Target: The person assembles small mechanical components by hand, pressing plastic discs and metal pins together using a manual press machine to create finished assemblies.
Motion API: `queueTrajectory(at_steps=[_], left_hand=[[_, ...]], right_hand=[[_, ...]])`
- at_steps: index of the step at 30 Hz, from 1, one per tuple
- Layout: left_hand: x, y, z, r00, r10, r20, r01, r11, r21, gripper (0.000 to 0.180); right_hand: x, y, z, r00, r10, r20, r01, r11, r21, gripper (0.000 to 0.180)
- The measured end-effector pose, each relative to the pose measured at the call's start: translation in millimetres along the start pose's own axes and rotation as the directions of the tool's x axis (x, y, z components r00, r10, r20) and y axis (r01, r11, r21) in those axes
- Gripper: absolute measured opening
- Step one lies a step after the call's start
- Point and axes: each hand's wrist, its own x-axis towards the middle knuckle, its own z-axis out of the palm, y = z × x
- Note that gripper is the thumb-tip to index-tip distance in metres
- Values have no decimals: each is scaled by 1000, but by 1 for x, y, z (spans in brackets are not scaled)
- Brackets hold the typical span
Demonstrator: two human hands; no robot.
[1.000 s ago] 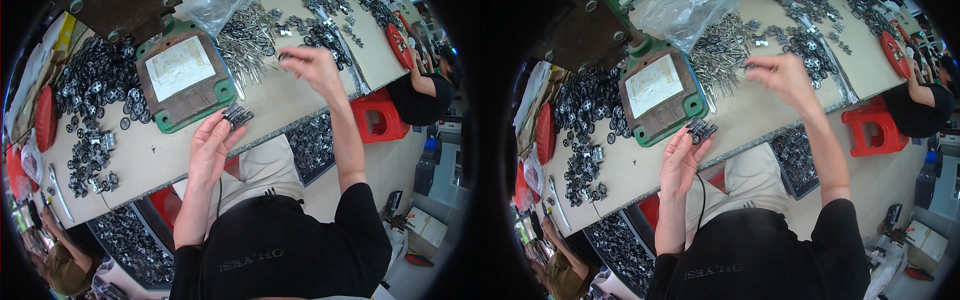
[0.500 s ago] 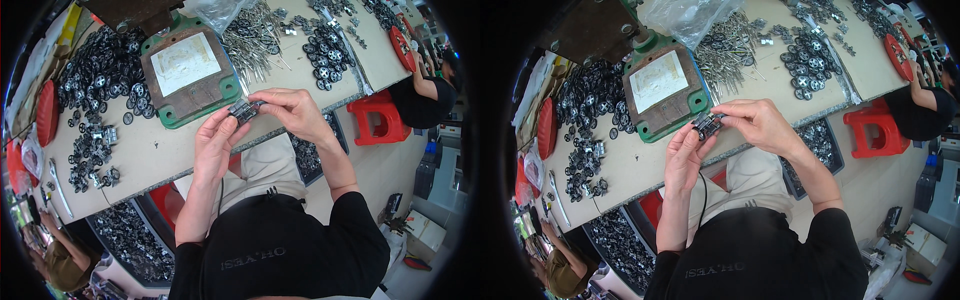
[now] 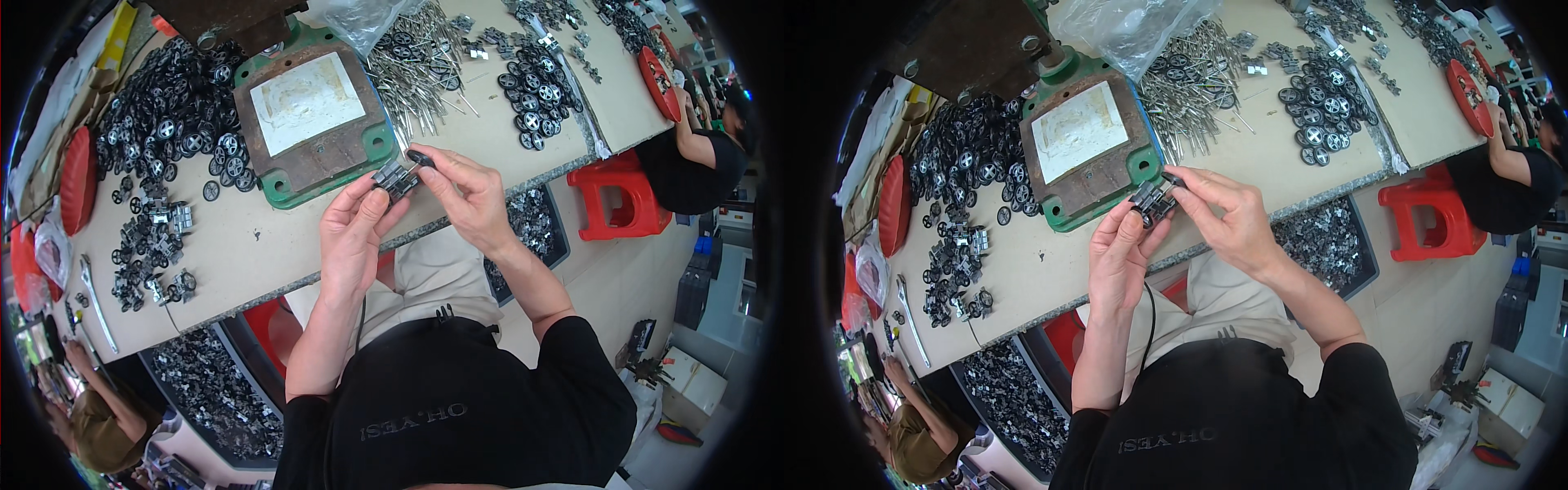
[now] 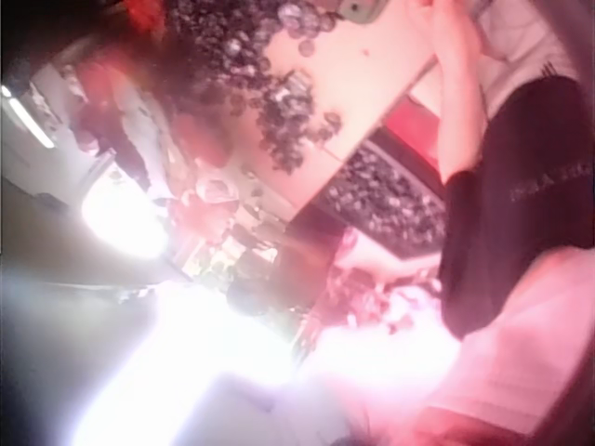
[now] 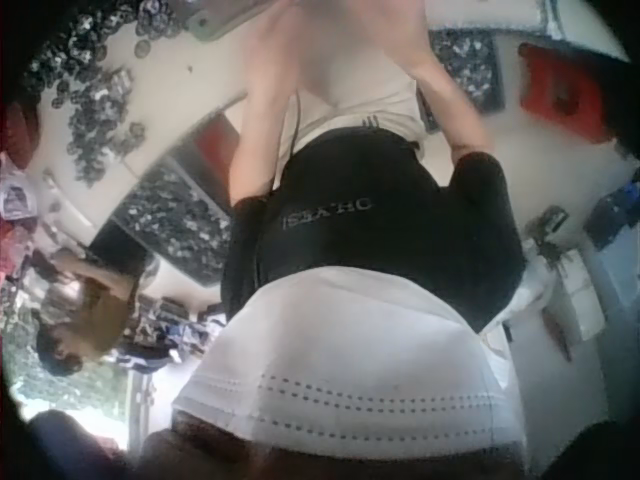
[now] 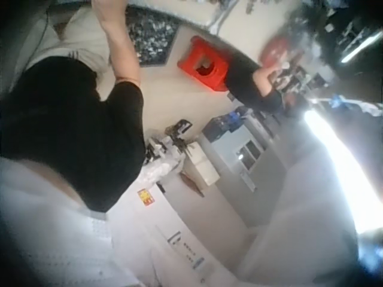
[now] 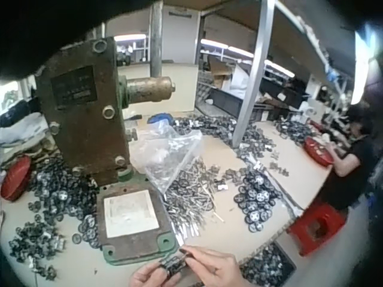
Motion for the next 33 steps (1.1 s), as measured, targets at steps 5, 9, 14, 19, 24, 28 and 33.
queueTrajectory(at_steps=[5,9,14,19,24,28,33], left_hand=[[0,0,4,998,54,-35,-53,998,21,26],[0,-4,3,986,164,-33,-157,975,155,28],[-1,-4,-2,974,228,4,-222,945,241,28],[-1,12,-1,999,28,47,-41,949,312,38],[-4,33,9,992,95,89,-126,869,479,38],[9,53,8,973,218,75,-222,795,564,25],[51,101,6,854,518,34,-215,293,932,26]], right_hand=[[-4,6,10,980,-178,-93,156,966,-204,28],[-6,7,11,985,-147,-90,127,971,-203,28],[-2,11,13,931,-360,-56,311,866,-391,28],[1,11,4,863,-502,58,468,751,-466,33],[19,-13,3,745,-621,245,645,575,-503,36],[45,-30,3,667,-644,374,737,497,-459,35],[106,-66,-38,607,-747,271,724,379,-576,36]])
